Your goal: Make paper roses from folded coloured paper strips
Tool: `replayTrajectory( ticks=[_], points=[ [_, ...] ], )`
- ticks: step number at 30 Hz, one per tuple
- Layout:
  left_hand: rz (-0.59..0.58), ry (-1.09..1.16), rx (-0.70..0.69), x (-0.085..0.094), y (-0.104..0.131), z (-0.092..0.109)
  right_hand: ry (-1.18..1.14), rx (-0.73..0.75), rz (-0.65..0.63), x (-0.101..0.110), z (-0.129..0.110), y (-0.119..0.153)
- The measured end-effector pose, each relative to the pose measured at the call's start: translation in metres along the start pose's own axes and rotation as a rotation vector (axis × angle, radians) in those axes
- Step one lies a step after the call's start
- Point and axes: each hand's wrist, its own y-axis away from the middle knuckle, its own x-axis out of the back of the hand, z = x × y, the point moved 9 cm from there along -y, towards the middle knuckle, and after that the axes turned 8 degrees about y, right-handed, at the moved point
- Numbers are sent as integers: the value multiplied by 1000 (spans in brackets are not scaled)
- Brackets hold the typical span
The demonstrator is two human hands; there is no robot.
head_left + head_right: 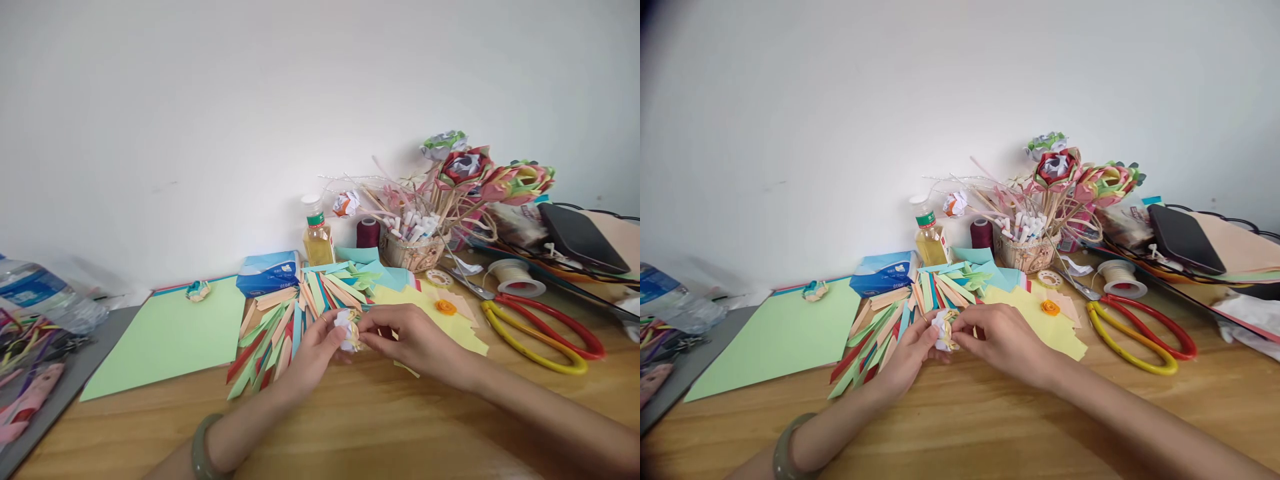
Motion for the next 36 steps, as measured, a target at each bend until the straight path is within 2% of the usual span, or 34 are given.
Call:
replayTrajectory(
  ticks=[5,12,17,22,30,36],
  points=[
    [-18,-52,-32,0,0,3,-49,142,-115,-5,-15,1],
    [3,-100,5,-1,3,1,-38,16,-8,-4,2,0],
    [-14,-158,-39,-5,3,8,70,-2,97,0,1,3],
    [-4,-157,-49,-1,3,7,60,-46,89,-1,3,3],
    [11,-143,-47,-1,2,7,-140,-200,34,-11,20,2],
    [-19,-127,-57,-1,3,5,-377,-70,-49,-11,2,0]
  ],
)
